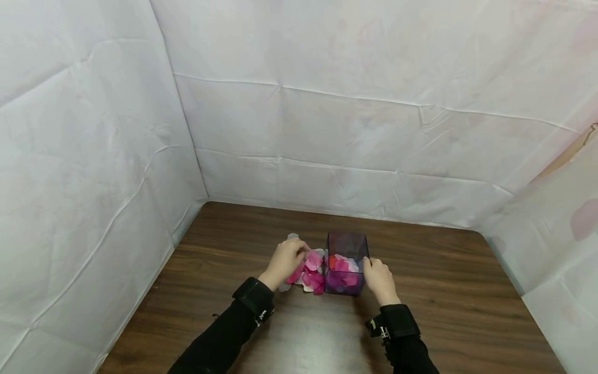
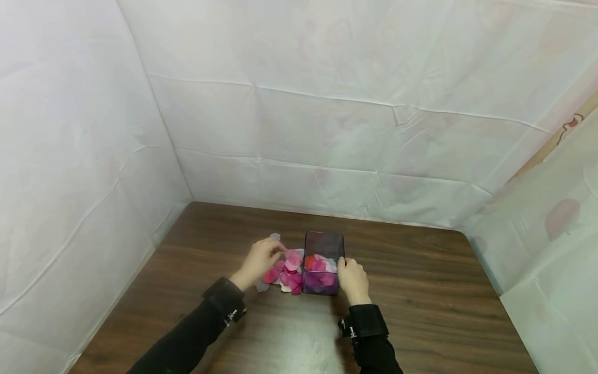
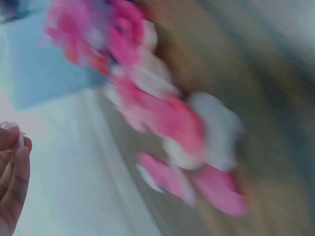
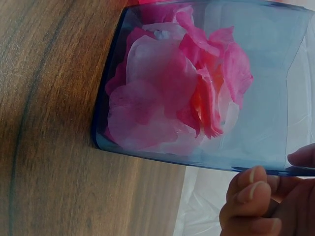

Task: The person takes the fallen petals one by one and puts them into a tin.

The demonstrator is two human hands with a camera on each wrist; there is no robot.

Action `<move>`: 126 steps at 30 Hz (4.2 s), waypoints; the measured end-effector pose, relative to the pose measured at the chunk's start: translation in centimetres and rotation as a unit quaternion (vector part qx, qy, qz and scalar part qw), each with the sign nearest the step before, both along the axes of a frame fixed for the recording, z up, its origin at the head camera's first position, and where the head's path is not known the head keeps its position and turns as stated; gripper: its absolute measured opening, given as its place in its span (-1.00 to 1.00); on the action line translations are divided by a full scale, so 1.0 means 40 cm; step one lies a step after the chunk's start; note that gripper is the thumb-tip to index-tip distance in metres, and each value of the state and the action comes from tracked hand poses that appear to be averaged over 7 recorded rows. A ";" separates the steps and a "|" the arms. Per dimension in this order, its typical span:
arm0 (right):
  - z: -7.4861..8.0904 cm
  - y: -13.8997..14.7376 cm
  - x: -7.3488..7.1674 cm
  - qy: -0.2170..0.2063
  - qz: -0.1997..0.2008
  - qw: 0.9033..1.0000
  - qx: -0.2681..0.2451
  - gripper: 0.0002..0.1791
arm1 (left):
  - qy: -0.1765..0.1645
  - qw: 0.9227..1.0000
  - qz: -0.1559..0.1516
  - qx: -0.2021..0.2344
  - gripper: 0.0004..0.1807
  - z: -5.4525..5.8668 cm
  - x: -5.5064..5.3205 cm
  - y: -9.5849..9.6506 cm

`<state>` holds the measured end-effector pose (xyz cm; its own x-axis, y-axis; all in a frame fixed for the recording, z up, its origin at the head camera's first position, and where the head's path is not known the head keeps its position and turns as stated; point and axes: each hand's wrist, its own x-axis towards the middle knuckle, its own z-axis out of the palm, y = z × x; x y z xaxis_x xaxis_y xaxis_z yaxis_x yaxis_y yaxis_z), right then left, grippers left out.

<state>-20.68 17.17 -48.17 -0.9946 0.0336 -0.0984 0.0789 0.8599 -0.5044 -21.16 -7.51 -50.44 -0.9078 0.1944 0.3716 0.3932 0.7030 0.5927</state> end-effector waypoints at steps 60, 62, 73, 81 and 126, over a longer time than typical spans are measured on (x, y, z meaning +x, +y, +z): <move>0.016 -0.001 -0.005 -0.002 0.010 1.000 -0.001 -0.49 | -0.047 0.990 0.131 -0.039 -0.95 -0.109 0.033 -0.117; 0.018 0.001 -0.005 -0.002 0.013 1.000 0.002 -0.50 | -0.034 0.992 0.120 -0.026 -0.95 -0.080 0.021 -0.106; 0.002 -0.003 0.014 -0.020 0.012 1.000 0.001 -0.46 | 0.025 0.999 0.042 0.012 -0.85 0.068 -0.018 0.013; -0.003 -0.007 0.009 -0.008 0.018 1.000 0.001 -0.47 | 0.062 0.995 -0.044 -0.058 -0.83 0.115 -0.019 0.130; 0.009 0.019 0.008 -0.003 0.010 1.000 0.010 -0.47 | -0.045 0.994 0.089 -0.048 -0.67 -0.197 0.100 -0.036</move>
